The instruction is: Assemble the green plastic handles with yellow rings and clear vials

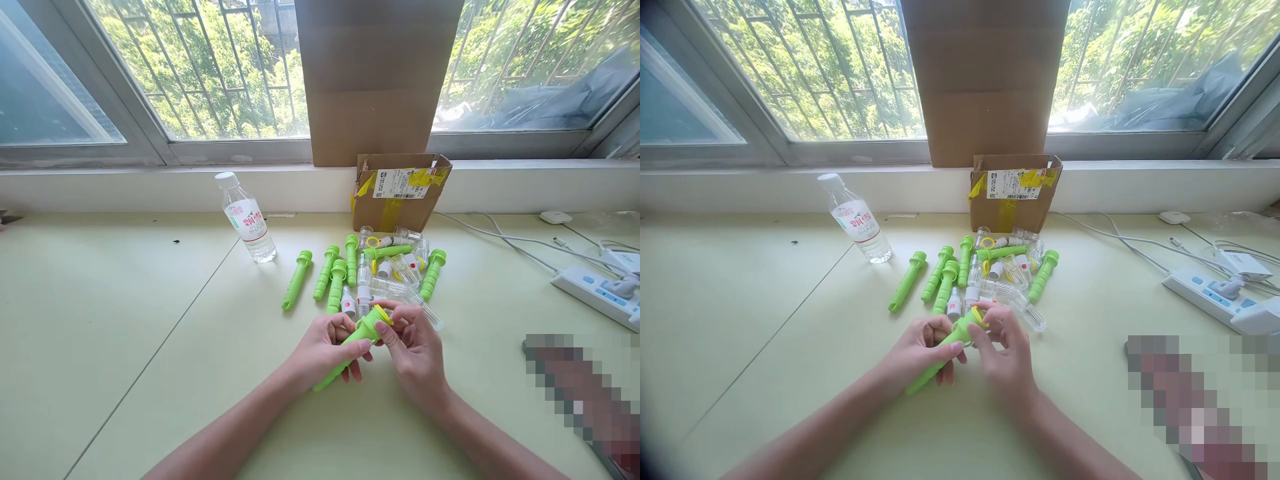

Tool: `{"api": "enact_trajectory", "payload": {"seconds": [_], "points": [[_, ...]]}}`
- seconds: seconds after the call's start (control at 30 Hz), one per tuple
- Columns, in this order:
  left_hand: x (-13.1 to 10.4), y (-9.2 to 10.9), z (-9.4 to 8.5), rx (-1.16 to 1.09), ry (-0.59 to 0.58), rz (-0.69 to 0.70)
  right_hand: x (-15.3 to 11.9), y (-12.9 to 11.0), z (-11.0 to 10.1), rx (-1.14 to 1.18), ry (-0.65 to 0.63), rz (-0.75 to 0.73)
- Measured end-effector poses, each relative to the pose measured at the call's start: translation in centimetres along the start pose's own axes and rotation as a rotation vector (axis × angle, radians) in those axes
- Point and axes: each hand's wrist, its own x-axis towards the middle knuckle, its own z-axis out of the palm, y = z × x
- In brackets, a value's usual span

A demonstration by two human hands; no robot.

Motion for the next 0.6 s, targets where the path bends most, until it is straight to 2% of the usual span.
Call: {"api": "enact_trajectory", "payload": {"seconds": [0.2,0.47,0.6], "points": [[-0.21,0.21,0.24,-0.033,-0.004,-0.025,0.15,-0.07,-0.17,-0.011,-0.052,-0.024],[-0.13,0.23,0.40,0.001,-0.001,-0.015,0.13,0.15,-0.04,-0.010,-0.008,-0.028],[-0.17,0.30,0.37,0.161,0.053,0.041,0.06,0.32,0.05,-0.028,0.023,-0.019]]}}
